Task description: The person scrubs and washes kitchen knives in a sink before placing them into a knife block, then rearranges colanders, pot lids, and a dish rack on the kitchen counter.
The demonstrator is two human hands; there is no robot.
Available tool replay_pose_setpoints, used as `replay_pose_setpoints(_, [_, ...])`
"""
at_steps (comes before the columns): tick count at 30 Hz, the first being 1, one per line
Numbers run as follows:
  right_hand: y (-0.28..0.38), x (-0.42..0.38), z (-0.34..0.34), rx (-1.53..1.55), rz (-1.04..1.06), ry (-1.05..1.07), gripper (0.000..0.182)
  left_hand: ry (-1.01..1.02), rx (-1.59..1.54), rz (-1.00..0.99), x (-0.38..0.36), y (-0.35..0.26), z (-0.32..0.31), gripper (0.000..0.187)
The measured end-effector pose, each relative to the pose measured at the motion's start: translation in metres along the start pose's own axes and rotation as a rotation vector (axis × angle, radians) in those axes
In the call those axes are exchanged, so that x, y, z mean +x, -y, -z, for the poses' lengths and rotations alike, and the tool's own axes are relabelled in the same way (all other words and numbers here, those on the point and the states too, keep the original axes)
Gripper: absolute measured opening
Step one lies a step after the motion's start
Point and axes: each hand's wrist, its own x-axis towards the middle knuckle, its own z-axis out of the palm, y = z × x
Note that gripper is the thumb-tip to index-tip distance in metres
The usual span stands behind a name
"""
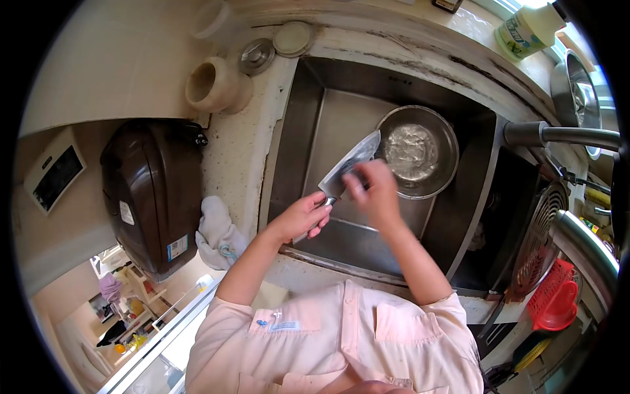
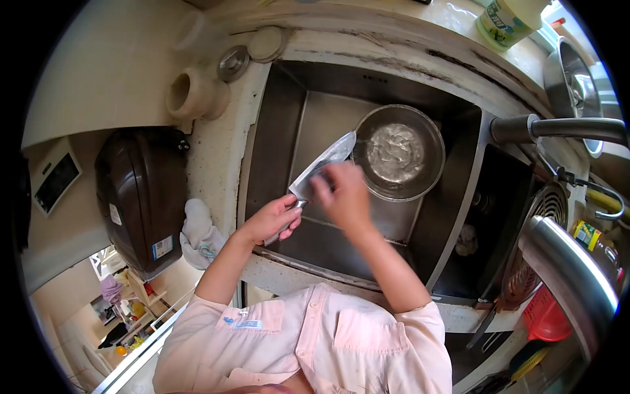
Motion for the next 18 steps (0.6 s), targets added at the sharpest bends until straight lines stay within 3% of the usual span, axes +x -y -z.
replay_pose_setpoints(4, [0.019,-0.004,-0.017,-0.106,0.077,-0.009,0.016,-0.032,0.066,-0.029,-0.004,0.006,-0.005,0.03])
replay_pose_setpoints(10, [-0.034,0.031,-0.007,-0.203,-0.016,-0.222,0.015,0.01,0.081,-0.06,-0.018,0.011,-0.004,0.024])
replay_pose_setpoints(14, [-0.095,0.053,0.014,-0.137,-0.369,-0.15,0.016,0.073,0.031,-0.029,-0.028,0.013,-0.001,0.03])
replay_pose_setpoints(16, [-0.146,0.055,0.021,-0.312,-0.339,-0.19,0.02,0.088,0.021,-0.02,-0.031,0.01,-0.001,0.031])
replay_pose_setpoints(18, [-0.182,0.032,0.016,-0.762,-0.295,-0.221,0.021,0.059,0.03,-0.025,-0.03,0.005,-0.002,0.032])
